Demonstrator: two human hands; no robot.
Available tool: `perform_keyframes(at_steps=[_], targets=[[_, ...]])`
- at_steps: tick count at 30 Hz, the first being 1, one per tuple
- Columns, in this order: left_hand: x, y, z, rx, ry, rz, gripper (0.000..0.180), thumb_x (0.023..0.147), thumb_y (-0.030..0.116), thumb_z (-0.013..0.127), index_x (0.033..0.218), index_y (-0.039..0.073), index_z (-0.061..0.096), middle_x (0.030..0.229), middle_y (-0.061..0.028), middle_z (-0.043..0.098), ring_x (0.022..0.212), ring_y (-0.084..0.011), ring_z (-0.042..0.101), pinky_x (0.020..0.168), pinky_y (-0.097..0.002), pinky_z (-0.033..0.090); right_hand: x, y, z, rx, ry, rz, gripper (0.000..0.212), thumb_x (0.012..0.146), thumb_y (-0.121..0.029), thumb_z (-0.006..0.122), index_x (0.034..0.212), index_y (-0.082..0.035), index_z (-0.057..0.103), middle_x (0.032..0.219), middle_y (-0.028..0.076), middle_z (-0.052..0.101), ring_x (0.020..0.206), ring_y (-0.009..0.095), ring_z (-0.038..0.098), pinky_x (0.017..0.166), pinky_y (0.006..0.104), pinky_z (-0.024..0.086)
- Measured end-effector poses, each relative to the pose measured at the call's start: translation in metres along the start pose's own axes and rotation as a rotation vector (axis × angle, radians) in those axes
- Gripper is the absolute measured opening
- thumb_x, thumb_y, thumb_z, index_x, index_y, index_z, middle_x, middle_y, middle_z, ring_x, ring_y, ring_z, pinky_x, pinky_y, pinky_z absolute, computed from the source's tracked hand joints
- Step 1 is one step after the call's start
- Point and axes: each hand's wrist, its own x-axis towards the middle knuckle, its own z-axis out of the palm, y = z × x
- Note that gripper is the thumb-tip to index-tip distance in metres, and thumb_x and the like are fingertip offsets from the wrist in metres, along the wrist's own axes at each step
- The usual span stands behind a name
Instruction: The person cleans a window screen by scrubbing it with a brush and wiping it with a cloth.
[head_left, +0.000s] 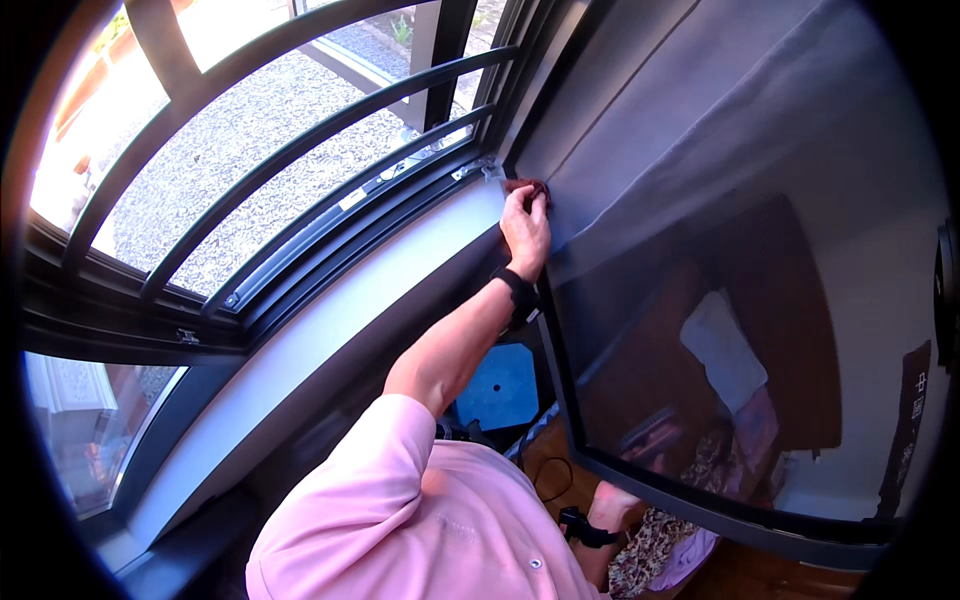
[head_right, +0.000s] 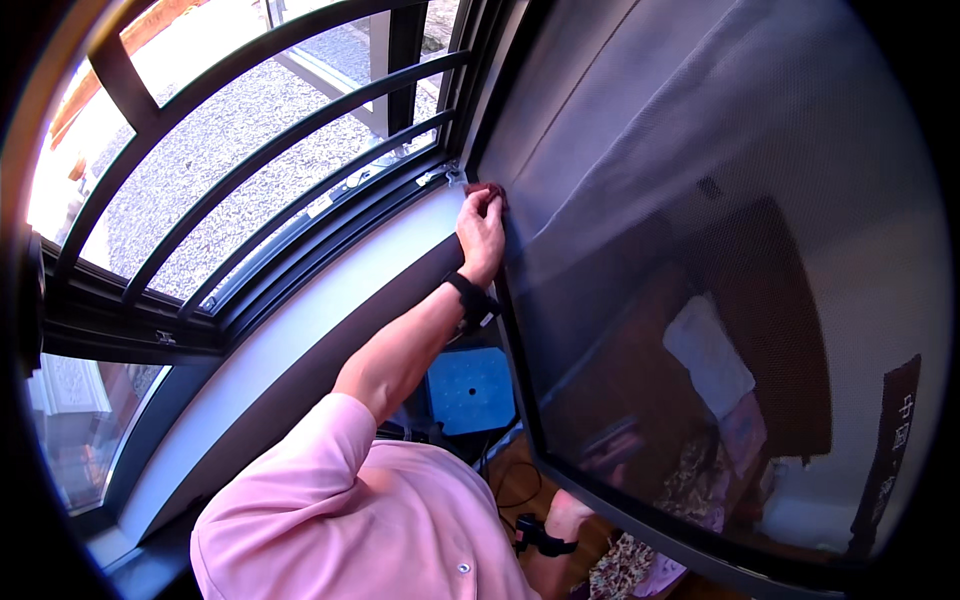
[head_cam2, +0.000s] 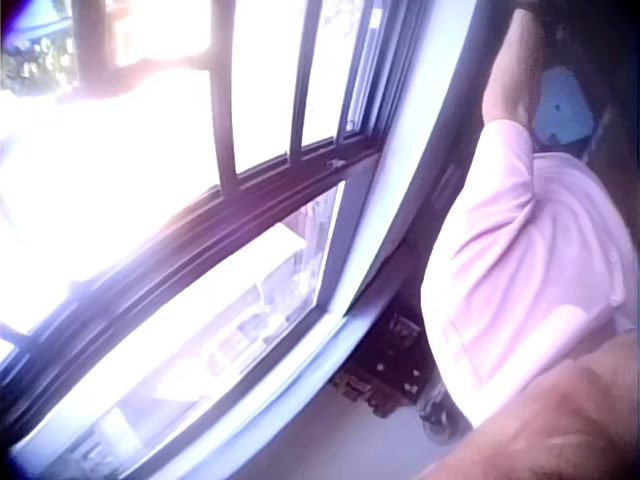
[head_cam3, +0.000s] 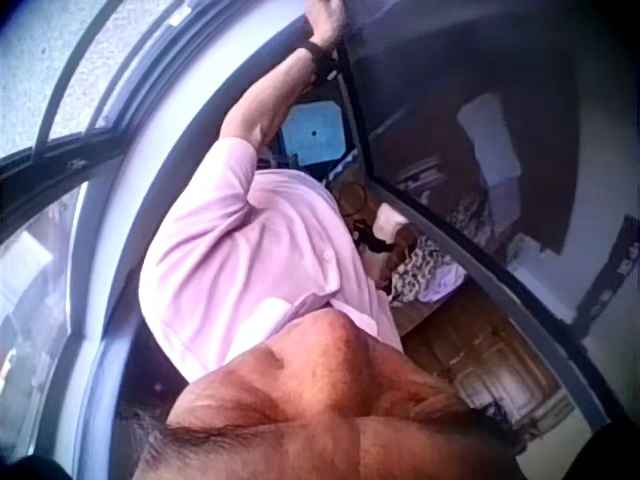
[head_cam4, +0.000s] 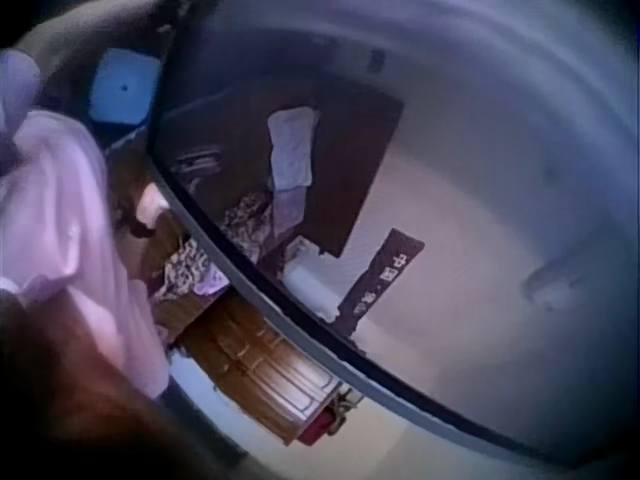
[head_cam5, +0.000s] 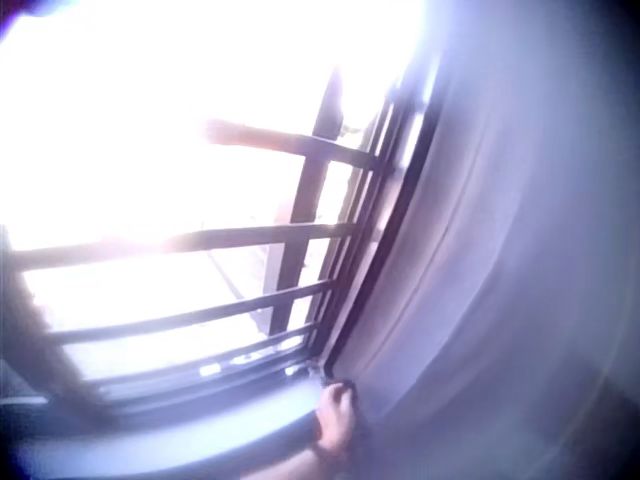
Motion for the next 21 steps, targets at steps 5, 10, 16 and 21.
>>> perform_keyframes(at_steps=[5, 10, 16, 21], targets=[[-0.091, 0.008, -0.031, -0.107, -0.223, 0.110, 0.015, 0.091, 0.007, 0.067, 0.104, -0.002, 0.064, 0.101, -0.0149, 0.068, 0.093, -0.0273, 0.068, 0.086, -0.0345, 0.053, 0.003, 0.008, -0.008, -0.121, -0.033, -0.124, 0.051, 0.094, -0.029, 0.062, 0.137, -0.004, 0.052, 0.129, 0.015, 0.057, 0.119, 0.026, 0.056, 0.105, 0.0414, 0.047], [-0.113, 0.013, -0.048, -0.087, -0.328, 0.251, 0.017, 0.086, 0.000, 0.070, 0.101, -0.003, 0.063, 0.104, -0.0141, 0.067, 0.098, -0.0278, 0.068, 0.088, -0.0347, 0.053, 0.009, 0.001, -0.010, -0.031, -0.024, -0.053, 0.049, 0.093, -0.024, 0.062, 0.136, -0.003, 0.052, 0.125, 0.013, 0.060, 0.109, 0.023, 0.060, 0.101, 0.0392, 0.048], [0.045, -0.027, -0.003, 0.136, -0.101, 0.053, 0.015, 0.093, 0.007, 0.061, 0.102, -0.003, 0.065, 0.101, -0.0219, 0.069, 0.099, -0.0369, 0.068, 0.088, -0.0416, 0.052, 0.000, -0.005, 0.010, -0.016, 0.089, 0.045, 0.055, 0.093, -0.042, 0.060, 0.133, -0.006, 0.056, 0.122, 0.012, 0.063, 0.108, 0.022, 0.062, 0.100, 0.0358, 0.048], [0.080, -0.008, -0.001, 0.172, -0.180, -0.052, 0.024, 0.093, 0.013, 0.054, 0.106, -0.002, 0.067, 0.101, -0.0248, 0.069, 0.101, -0.0396, 0.066, 0.092, -0.0446, 0.050, -0.015, 0.000, 0.011, -0.016, 0.119, 0.046, 0.056, 0.094, -0.047, 0.058, 0.132, -0.007, 0.057, 0.124, 0.012, 0.062, 0.110, 0.023, 0.061, 0.102, 0.0377, 0.047]])
